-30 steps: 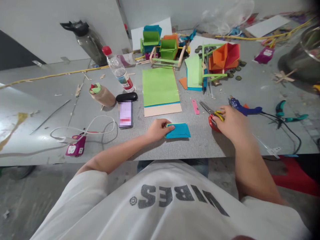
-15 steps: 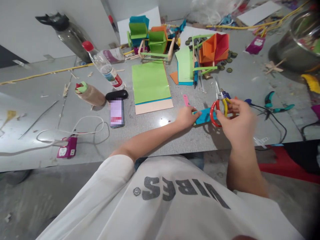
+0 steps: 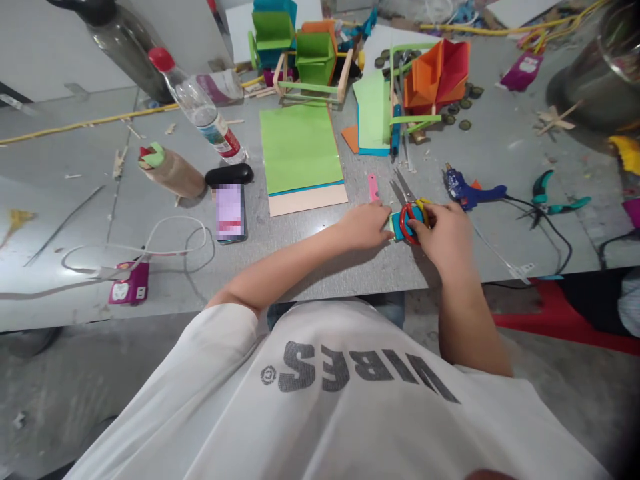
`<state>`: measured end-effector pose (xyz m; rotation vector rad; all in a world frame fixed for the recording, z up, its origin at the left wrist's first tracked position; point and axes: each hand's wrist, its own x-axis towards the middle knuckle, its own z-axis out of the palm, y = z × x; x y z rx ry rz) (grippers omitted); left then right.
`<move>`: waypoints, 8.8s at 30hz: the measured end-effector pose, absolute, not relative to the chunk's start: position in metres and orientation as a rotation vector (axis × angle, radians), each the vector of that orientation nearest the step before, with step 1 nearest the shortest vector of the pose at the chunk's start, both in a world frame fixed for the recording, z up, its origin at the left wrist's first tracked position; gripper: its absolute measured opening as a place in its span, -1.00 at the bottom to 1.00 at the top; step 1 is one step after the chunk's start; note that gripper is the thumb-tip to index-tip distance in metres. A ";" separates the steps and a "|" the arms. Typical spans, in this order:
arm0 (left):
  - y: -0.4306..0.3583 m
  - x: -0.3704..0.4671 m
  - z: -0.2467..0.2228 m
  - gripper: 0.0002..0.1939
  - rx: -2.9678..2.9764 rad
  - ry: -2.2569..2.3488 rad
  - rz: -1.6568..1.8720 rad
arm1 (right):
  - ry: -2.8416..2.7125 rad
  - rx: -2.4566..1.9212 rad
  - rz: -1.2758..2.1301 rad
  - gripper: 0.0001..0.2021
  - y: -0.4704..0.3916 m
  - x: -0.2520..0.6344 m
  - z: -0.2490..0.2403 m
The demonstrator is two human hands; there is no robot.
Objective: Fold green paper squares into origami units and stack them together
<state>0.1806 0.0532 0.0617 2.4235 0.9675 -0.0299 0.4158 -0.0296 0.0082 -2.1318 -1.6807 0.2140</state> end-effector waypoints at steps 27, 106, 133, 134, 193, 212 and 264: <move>0.122 0.001 0.017 -0.48 2.126 1.825 0.409 | -3.036 -1.453 -0.276 -0.55 0.082 0.263 0.048; -0.156 -0.101 0.031 -0.40 1.772 1.205 0.363 | -1.736 -0.821 0.877 -0.56 -0.167 0.368 -0.006; 0.073 -0.004 0.055 -0.23 0.926 0.858 1.426 | -1.843 -0.841 1.534 -0.42 0.059 0.294 0.060; 0.072 0.002 0.047 -0.29 0.843 0.879 1.424 | -1.793 -0.938 1.491 -0.47 0.059 0.281 0.048; 0.000 0.014 0.053 -0.39 1.242 0.902 1.573 | -1.605 -0.963 0.693 -0.52 -0.007 0.267 0.035; -0.002 0.011 0.044 -0.63 1.382 0.979 1.464 | -1.896 -0.883 0.967 -0.60 0.009 0.293 0.053; -0.004 0.017 0.031 -0.82 1.703 0.871 1.531 | -1.862 -0.739 0.656 -0.48 -0.006 0.275 0.048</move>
